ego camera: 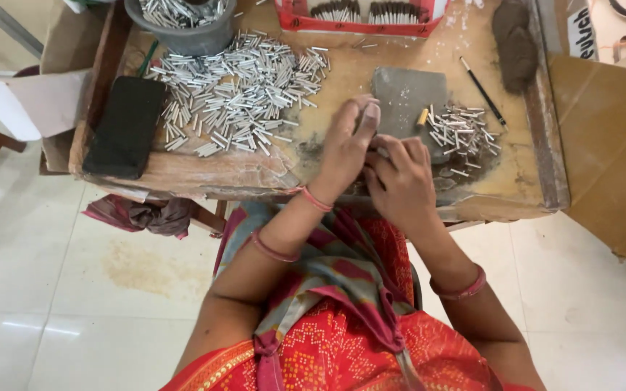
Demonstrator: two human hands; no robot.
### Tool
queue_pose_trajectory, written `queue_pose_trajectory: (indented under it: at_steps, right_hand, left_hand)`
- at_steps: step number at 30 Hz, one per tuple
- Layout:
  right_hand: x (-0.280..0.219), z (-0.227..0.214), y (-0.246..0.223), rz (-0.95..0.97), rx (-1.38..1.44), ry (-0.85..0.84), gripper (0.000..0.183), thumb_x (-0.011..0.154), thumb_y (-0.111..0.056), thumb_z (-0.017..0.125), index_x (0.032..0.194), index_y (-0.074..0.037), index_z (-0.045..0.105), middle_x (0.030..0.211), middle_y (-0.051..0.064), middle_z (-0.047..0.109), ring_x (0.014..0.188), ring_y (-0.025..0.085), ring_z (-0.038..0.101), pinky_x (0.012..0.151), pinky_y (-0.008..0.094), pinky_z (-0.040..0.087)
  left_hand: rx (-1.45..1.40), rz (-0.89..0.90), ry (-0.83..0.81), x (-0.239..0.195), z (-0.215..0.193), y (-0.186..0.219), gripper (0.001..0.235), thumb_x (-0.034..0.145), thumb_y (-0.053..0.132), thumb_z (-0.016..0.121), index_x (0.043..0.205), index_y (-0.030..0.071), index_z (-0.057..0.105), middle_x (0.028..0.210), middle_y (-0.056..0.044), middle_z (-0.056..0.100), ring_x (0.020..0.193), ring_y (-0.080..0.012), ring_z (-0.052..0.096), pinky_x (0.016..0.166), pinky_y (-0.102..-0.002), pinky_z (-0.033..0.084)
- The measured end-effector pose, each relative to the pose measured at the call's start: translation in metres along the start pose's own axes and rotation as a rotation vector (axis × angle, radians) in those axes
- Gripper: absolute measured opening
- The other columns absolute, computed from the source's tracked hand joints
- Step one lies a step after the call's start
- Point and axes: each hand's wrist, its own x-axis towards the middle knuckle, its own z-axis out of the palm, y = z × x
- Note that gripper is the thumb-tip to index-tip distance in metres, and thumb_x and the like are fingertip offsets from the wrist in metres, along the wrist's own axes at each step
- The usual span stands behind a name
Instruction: The person sits at a workbench and hand-rolls white paste onto small sticks one at a time, shaping each piece between the fingers and placing the finished stick into a growing pile on the bench. A bowl of finished sticks and a box of bare sticks sit on the bench beside a flat stone slab.
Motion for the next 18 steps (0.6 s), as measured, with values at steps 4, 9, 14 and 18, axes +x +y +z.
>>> queue_pose_trajectory:
  at_steps: [4, 9, 14, 18]
  right_hand:
    - [0.008, -0.004, 0.009, 0.025, 0.101, 0.007, 0.017, 0.082, -0.003, 0.077, 0.099, -0.004, 0.072, 0.114, 0.008, 0.070, 0.104, 0.029, 0.062, 0.092, 0.042, 0.051]
    - [0.011, -0.003, 0.018, 0.112, 0.302, 0.050, 0.014, 0.088, 0.001, 0.070, 0.100, -0.005, 0.071, 0.112, 0.007, 0.073, 0.108, 0.026, 0.070, 0.095, 0.038, 0.056]
    - [0.021, -0.003, 0.008, 0.099, 0.143, -0.013, 0.014, 0.084, -0.005, 0.074, 0.098, -0.006, 0.073, 0.113, 0.007, 0.071, 0.104, 0.029, 0.068, 0.090, 0.040, 0.055]
    - [0.029, -0.002, 0.007, 0.117, 0.005, -0.159, 0.013, 0.081, -0.011, 0.074, 0.093, -0.008, 0.073, 0.107, 0.008, 0.068, 0.097, 0.031, 0.066, 0.084, 0.044, 0.054]
  left_hand:
    - [-0.040, 0.053, -0.022, -0.005, 0.001, -0.003, 0.041, 0.112, 0.034, 0.047, 0.125, -0.001, 0.063, 0.127, -0.014, 0.066, 0.122, -0.0244, 0.060, 0.109, -0.034, 0.044]
    - [-0.851, -0.260, 0.068, -0.002, 0.002, -0.022, 0.047, 0.113, 0.039, 0.046, 0.123, -0.005, 0.062, 0.124, -0.015, 0.065, 0.119, -0.0236, 0.059, 0.111, -0.039, 0.046]
    - [-0.931, -0.272, 0.048, -0.004, -0.012, -0.003, 0.039, 0.109, 0.034, 0.050, 0.117, -0.003, 0.061, 0.120, -0.015, 0.067, 0.114, -0.0221, 0.062, 0.107, -0.037, 0.048]
    - [-0.225, -0.008, -0.013, -0.019, -0.030, 0.025, 0.007, 0.102, 0.005, 0.063, 0.106, 0.000, 0.063, 0.109, -0.011, 0.068, 0.097, -0.0220, 0.061, 0.090, -0.036, 0.052]
